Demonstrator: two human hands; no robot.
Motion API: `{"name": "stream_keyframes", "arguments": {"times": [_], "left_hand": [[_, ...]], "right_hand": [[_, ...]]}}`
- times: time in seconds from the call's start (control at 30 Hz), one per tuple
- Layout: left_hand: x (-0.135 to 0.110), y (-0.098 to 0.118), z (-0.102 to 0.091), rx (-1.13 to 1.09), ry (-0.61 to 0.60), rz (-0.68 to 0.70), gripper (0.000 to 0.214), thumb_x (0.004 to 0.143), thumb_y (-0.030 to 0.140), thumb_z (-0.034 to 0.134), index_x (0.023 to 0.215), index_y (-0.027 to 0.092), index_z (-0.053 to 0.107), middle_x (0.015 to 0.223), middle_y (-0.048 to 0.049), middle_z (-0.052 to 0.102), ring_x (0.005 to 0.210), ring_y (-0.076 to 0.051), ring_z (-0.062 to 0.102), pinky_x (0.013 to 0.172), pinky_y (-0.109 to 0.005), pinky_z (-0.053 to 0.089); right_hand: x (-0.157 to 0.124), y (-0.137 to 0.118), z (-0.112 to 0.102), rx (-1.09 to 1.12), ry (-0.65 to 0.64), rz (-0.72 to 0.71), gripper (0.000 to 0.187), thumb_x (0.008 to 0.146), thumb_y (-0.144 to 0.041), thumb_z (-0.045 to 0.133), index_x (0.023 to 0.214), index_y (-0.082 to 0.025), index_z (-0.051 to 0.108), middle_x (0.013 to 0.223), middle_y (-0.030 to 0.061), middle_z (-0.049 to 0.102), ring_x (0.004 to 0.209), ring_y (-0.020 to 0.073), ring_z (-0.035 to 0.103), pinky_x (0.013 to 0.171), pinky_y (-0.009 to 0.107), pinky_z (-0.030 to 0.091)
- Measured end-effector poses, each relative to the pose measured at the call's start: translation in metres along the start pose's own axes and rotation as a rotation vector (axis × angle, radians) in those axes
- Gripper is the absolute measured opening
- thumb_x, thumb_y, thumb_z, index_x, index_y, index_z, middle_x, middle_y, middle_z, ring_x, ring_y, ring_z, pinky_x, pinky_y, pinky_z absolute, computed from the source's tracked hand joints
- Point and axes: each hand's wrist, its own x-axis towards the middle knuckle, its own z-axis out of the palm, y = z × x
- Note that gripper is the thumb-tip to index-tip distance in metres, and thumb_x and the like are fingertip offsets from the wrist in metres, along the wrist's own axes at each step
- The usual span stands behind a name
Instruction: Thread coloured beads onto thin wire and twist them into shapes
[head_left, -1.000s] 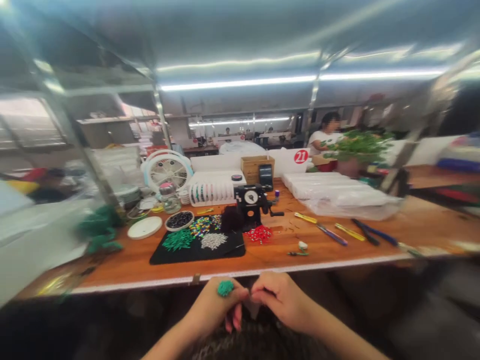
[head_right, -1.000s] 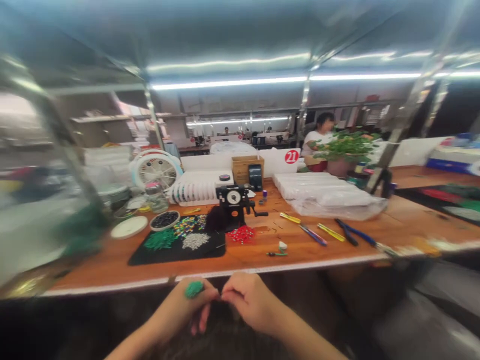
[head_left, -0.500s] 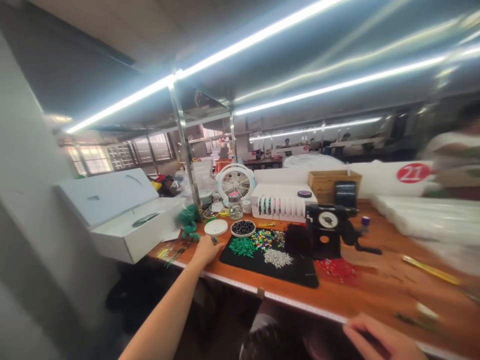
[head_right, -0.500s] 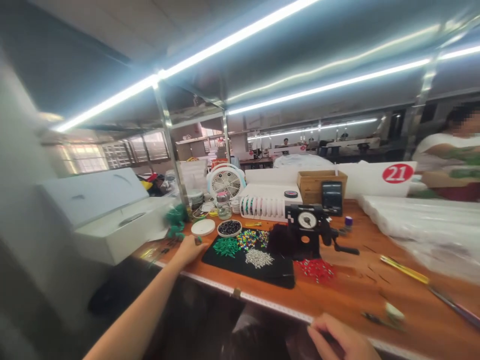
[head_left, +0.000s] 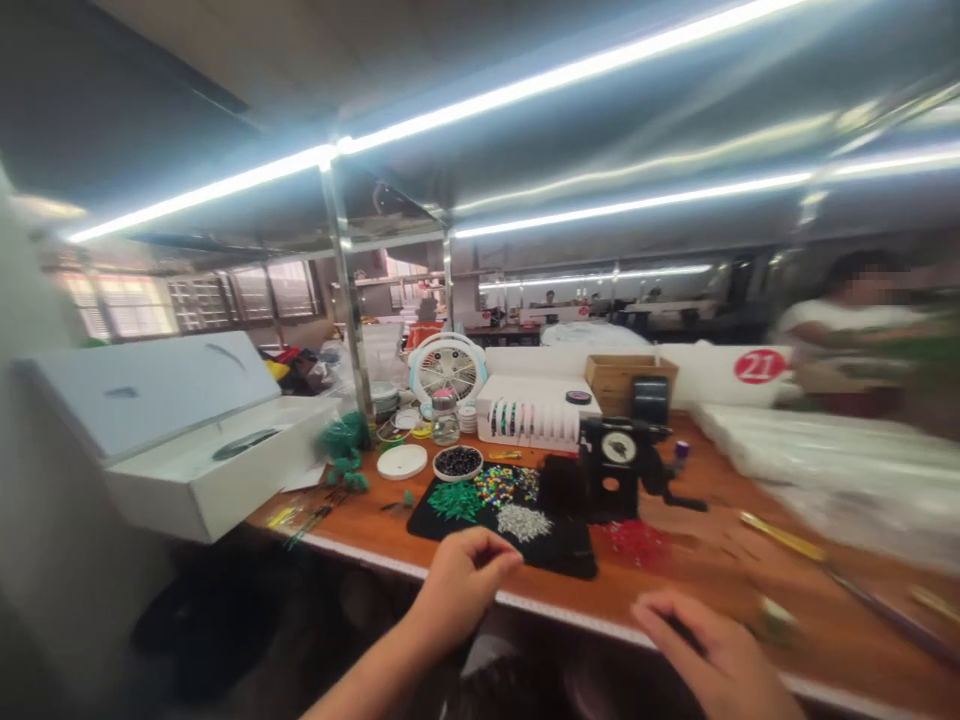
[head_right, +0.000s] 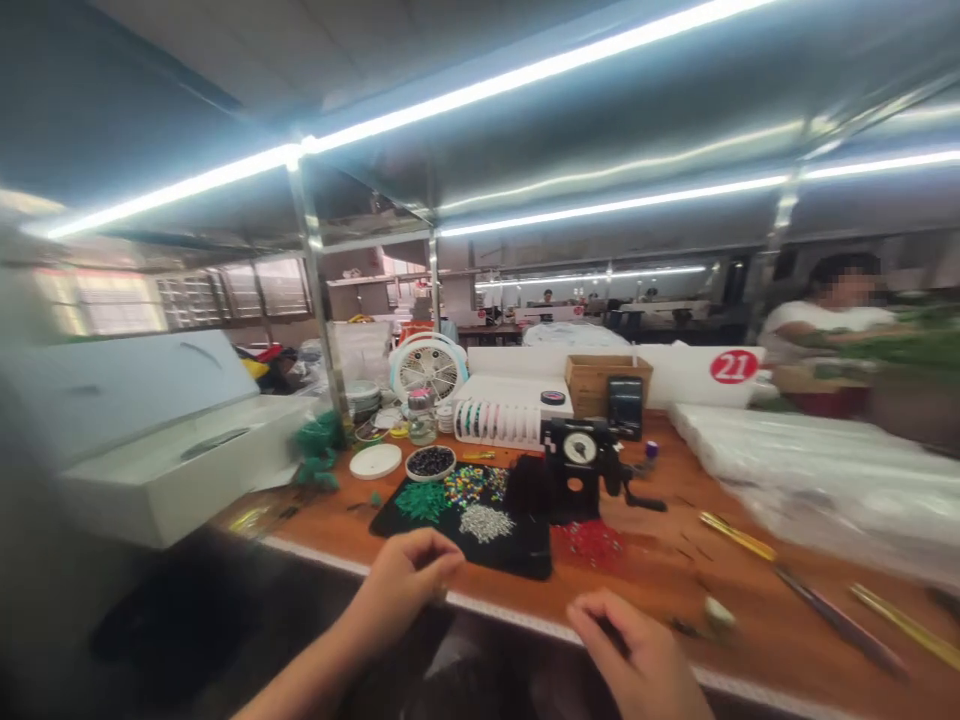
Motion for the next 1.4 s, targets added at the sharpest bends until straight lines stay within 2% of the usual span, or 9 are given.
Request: {"name": "stream_keyframes", "arguments": {"times": [0.07, 0.13, 0.33, 0.67, 0.77, 1.0, 1.13, 1.23, 1.4], "left_hand": [[-0.008, 0.013, 0.033, -0.229, -0.268, -0.080, 0.027, 0.069, 0.038, 0.068, 0.084, 0.015, 0.069, 0.069, -0.0034, 0.066, 0.065, -0.018, 0.058, 0.061, -0.026, 0.043], [-0.009, 0.022, 0.059, -0.370, -0.361, -0.148, 0.035, 0.062, 0.035, 0.074, 0.090, 0.014, 0.070, 0.071, -0.0032, 0.067, 0.061, -0.015, 0.057, 0.059, -0.024, 0.042], [0.005, 0.047, 0.091, -0.689, -0.391, -0.250, 0.040, 0.061, 0.036, 0.076, 0.093, 0.013, 0.066, 0.062, -0.0003, 0.061, 0.043, -0.008, 0.047, 0.039, -0.018, 0.030], [0.012, 0.062, 0.114, -0.734, -0.393, -0.412, 0.041, 0.063, 0.037, 0.073, 0.097, 0.016, 0.063, 0.052, 0.0034, 0.053, 0.038, -0.008, 0.045, 0.036, -0.017, 0.025], [0.013, 0.069, 0.114, -0.649, -0.344, -0.350, 0.038, 0.062, 0.044, 0.072, 0.088, 0.016, 0.066, 0.047, 0.0044, 0.049, 0.038, -0.010, 0.043, 0.037, -0.019, 0.026], [0.022, 0.076, 0.099, -0.281, -0.137, 0.045, 0.039, 0.052, 0.056, 0.074, 0.064, 0.020, 0.068, 0.055, 0.0004, 0.059, 0.056, -0.017, 0.051, 0.055, -0.025, 0.041], [0.027, 0.076, 0.092, -0.472, -0.110, -0.141, 0.048, 0.042, 0.056, 0.079, 0.069, 0.019, 0.068, 0.061, 0.0002, 0.062, 0.060, -0.016, 0.054, 0.053, -0.022, 0.043], [0.026, 0.073, 0.085, -0.670, -0.055, -0.276, 0.038, 0.043, 0.038, 0.084, 0.071, 0.018, 0.069, 0.070, -0.0008, 0.066, 0.067, -0.014, 0.058, 0.053, -0.018, 0.044], [0.022, 0.055, 0.074, -0.932, -0.079, -0.395, 0.022, 0.063, 0.020, 0.076, 0.082, 0.014, 0.069, 0.092, -0.0048, 0.068, 0.056, -0.005, 0.054, 0.043, -0.013, 0.039]], "right_hand": [[0.002, -0.008, -0.002, 0.026, 0.025, -0.011, 0.034, 0.080, -0.050, 0.050, 0.070, -0.021, 0.063, 0.069, 0.0008, 0.064, 0.068, 0.0185, 0.058, 0.064, 0.023, 0.046], [0.004, -0.011, -0.003, 0.052, 0.015, -0.029, 0.033, 0.083, -0.047, 0.049, 0.071, -0.019, 0.062, 0.068, 0.0003, 0.062, 0.067, 0.0168, 0.056, 0.063, 0.023, 0.044], [0.007, -0.013, -0.009, 0.118, 0.016, -0.050, 0.030, 0.085, -0.037, 0.049, 0.072, -0.015, 0.063, 0.067, 0.0025, 0.063, 0.064, 0.0155, 0.055, 0.061, 0.024, 0.042], [0.014, -0.014, -0.017, 0.134, 0.112, -0.051, 0.022, 0.078, -0.016, 0.049, 0.066, -0.014, 0.067, 0.063, 0.0011, 0.064, 0.058, 0.0116, 0.053, 0.055, 0.020, 0.039], [0.015, -0.011, -0.018, 0.072, 0.145, -0.063, 0.022, 0.079, -0.016, 0.049, 0.065, -0.014, 0.066, 0.059, -0.0005, 0.061, 0.055, 0.0098, 0.050, 0.053, 0.019, 0.036], [0.013, -0.008, -0.013, -0.027, 0.197, -0.096, 0.019, 0.084, -0.019, 0.049, 0.076, -0.016, 0.066, 0.067, -0.0015, 0.062, 0.062, 0.0097, 0.056, 0.056, 0.017, 0.038], [0.020, 0.009, -0.053, -0.402, 0.279, -0.120, 0.022, 0.090, -0.026, 0.048, 0.080, -0.019, 0.067, 0.081, 0.0007, 0.062, 0.078, 0.0109, 0.057, 0.070, 0.018, 0.042], [0.027, 0.039, -0.105, -0.867, 0.493, 0.186, 0.024, 0.091, -0.031, 0.048, 0.102, -0.021, 0.066, 0.098, 0.0080, 0.059, 0.096, 0.0190, 0.053, 0.083, 0.027, 0.040], [0.037, 0.095, -0.148, -0.982, 0.367, 0.306, 0.020, 0.084, -0.014, 0.050, 0.092, -0.012, 0.068, 0.096, 0.0142, 0.061, 0.092, 0.0244, 0.055, 0.078, 0.032, 0.039]]}}
